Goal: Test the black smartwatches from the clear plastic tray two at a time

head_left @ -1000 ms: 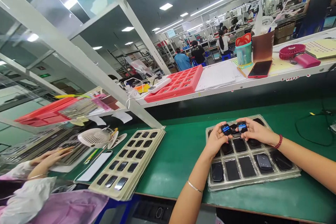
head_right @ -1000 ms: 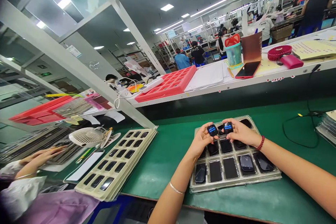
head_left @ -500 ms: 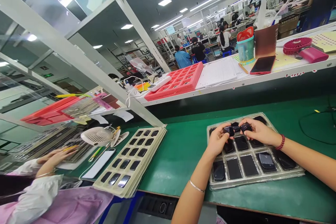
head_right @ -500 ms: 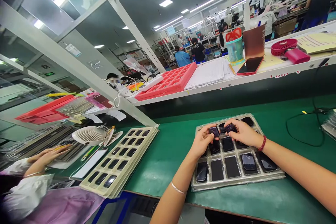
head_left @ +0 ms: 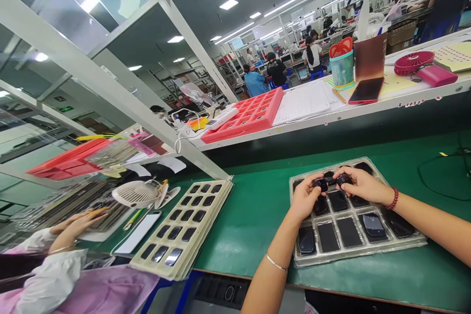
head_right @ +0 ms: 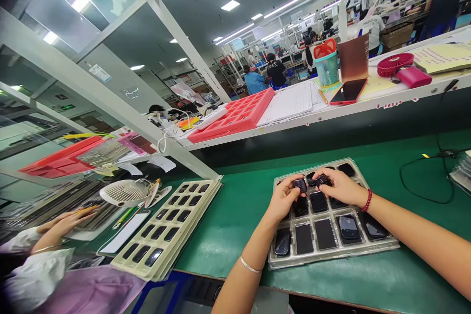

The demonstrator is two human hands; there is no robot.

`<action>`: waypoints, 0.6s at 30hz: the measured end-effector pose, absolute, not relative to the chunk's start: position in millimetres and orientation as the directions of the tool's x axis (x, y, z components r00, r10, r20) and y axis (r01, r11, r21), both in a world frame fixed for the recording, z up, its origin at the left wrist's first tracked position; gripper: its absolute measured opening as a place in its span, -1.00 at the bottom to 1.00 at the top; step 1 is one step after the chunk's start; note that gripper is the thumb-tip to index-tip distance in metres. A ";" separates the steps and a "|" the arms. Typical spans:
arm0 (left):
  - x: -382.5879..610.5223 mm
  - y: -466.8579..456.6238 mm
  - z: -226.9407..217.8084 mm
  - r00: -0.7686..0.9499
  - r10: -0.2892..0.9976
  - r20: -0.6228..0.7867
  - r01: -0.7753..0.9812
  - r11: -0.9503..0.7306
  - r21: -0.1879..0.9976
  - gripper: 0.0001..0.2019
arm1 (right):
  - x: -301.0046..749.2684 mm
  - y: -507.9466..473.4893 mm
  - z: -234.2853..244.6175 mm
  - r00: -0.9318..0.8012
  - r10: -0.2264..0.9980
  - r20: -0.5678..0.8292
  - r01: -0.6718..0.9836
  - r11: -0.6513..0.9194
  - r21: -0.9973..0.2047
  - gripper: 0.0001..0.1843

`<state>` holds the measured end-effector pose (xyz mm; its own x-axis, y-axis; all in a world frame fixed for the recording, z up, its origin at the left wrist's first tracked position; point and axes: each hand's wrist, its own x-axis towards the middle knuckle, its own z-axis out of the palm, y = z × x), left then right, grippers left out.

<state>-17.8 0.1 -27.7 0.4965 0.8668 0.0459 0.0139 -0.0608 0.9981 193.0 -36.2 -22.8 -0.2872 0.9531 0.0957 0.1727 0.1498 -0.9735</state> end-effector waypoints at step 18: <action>-16.9 -4.3 -20.1 0.476 0.876 0.072 0.037 -0.101 0.994 -0.71 | 193.3 -35.0 -21.8 -0.311 0.950 0.044 0.106 0.080 -0.991 -0.72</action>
<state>-16.9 -4.3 -20.1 0.4762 0.8764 0.0716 0.0369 -0.1012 0.9942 193.3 -35.0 -21.8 -0.3105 0.9496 0.0438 0.1058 0.0803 -0.9911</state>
